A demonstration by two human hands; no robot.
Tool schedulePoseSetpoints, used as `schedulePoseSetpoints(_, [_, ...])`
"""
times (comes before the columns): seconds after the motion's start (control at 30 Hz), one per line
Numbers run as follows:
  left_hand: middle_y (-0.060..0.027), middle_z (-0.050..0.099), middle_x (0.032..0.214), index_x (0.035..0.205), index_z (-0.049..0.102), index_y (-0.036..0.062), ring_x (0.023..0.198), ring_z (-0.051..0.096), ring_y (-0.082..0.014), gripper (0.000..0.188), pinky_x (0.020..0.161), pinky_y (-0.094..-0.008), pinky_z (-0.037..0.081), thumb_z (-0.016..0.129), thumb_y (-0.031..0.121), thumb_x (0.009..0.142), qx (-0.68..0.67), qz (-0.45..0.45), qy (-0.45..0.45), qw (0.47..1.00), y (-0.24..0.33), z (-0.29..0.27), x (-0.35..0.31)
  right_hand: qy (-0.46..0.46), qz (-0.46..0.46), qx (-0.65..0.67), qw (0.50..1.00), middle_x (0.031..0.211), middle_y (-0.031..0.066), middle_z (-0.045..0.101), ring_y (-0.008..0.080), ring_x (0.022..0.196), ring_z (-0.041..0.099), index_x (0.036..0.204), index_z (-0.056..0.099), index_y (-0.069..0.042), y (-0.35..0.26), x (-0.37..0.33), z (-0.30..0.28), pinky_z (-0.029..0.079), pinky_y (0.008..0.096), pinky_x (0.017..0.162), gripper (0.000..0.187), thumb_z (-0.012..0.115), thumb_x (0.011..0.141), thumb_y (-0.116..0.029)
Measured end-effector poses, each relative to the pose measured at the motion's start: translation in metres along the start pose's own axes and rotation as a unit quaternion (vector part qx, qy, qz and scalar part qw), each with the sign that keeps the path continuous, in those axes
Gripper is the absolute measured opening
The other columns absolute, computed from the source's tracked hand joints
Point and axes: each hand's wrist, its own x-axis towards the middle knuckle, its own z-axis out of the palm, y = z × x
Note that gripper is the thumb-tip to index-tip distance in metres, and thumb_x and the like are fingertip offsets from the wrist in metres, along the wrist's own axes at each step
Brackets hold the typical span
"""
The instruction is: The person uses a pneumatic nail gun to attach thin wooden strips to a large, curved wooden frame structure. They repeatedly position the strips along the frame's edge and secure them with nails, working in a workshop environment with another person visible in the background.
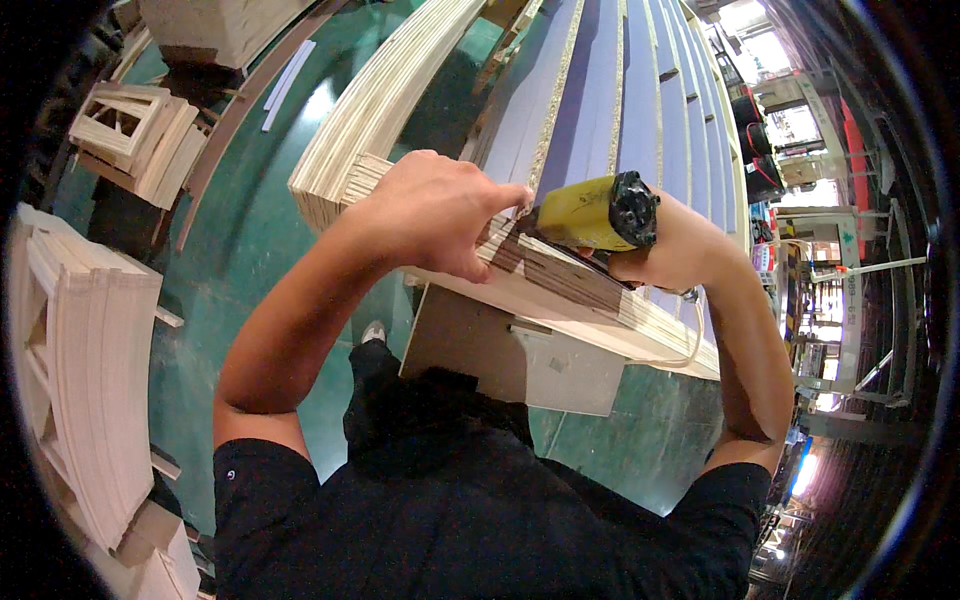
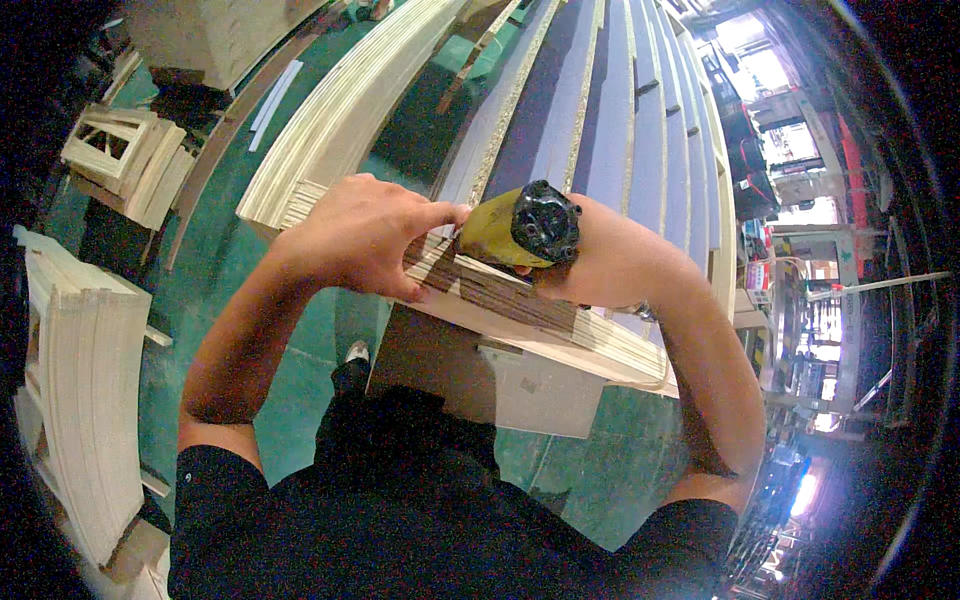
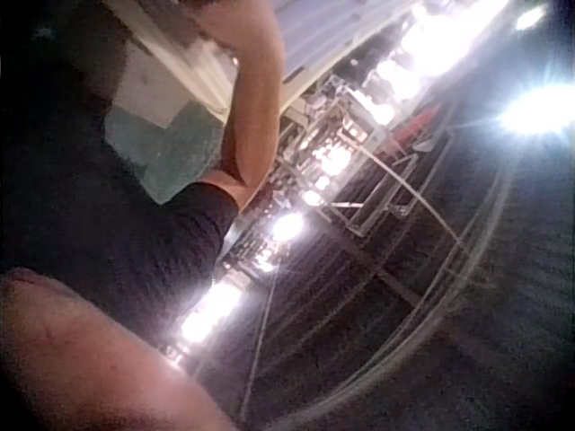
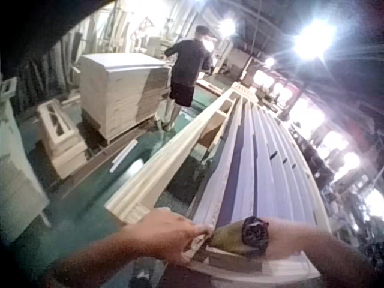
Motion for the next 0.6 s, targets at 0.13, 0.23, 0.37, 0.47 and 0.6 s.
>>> schedulePoseSetpoints(0.13, [-0.0059,0.074,0.089,0.138,0.059,0.0225,0.089,0.073,-0.0302,0.081,0.073,-0.0448,0.056,0.088,0.042,0.065,-0.001,0.000,0.005,1.000,-0.002,0.002,0.000,-0.034,0.027,0.022,0.999,0.114,0.0129,0.073,0.0237,0.104,0.067,0.126,0.065,-0.004,-0.005,0.004,-0.005,0.052,0.0355,0.099,0.055,0.078,0.072,-0.002])
schedulePoseSetpoints(0.23, [-0.0057,0.074,0.092,0.138,0.059,0.0228,0.091,0.073,-0.0301,0.080,0.074,-0.0449,0.056,0.088,0.042,0.065,-0.003,-0.006,-0.003,1.000,-0.001,0.000,-0.001,-0.024,0.001,0.025,0.999,0.115,0.0124,0.073,0.0231,0.105,0.067,0.127,0.064,-0.004,-0.003,0.004,-0.005,0.051,0.0354,0.100,0.054,0.078,0.074,-0.003])
schedulePoseSetpoints(0.37, [-0.0060,0.073,0.097,0.137,0.060,0.0225,0.093,0.073,-0.0305,0.081,0.076,-0.0455,0.056,0.088,0.043,0.064,-0.001,-0.007,0.000,1.000,0.000,0.000,0.000,-0.031,0.005,0.037,0.999,0.115,0.0124,0.073,0.0229,0.105,0.067,0.127,0.064,-0.003,0.001,0.004,-0.006,0.051,0.0354,0.100,0.052,0.077,0.076,-0.003])
schedulePoseSetpoints(0.47, [-0.0066,0.073,0.099,0.138,0.060,0.0230,0.094,0.072,-0.0309,0.083,0.076,-0.0458,0.056,0.089,0.044,0.063,-0.004,0.009,0.021,1.000,-0.003,0.004,-0.001,-0.034,0.007,0.037,0.999,0.116,0.0126,0.073,0.0227,0.105,0.066,0.127,0.064,-0.003,0.001,0.004,-0.006,0.051,0.0352,0.100,0.052,0.076,0.077,-0.003])
schedulePoseSetpoints(0.6, [-0.0073,0.072,0.101,0.139,0.060,0.0218,0.096,0.072,-0.0312,0.085,0.078,-0.0459,0.056,0.089,0.045,0.062,-0.001,0.007,0.025,1.000,-0.002,0.004,-0.002,-0.034,0.008,0.018,0.999,0.117,0.0127,0.073,0.0226,0.105,0.066,0.126,0.064,-0.003,0.004,0.003,-0.004,0.052,0.0353,0.099,0.050,0.075,0.077,-0.003])
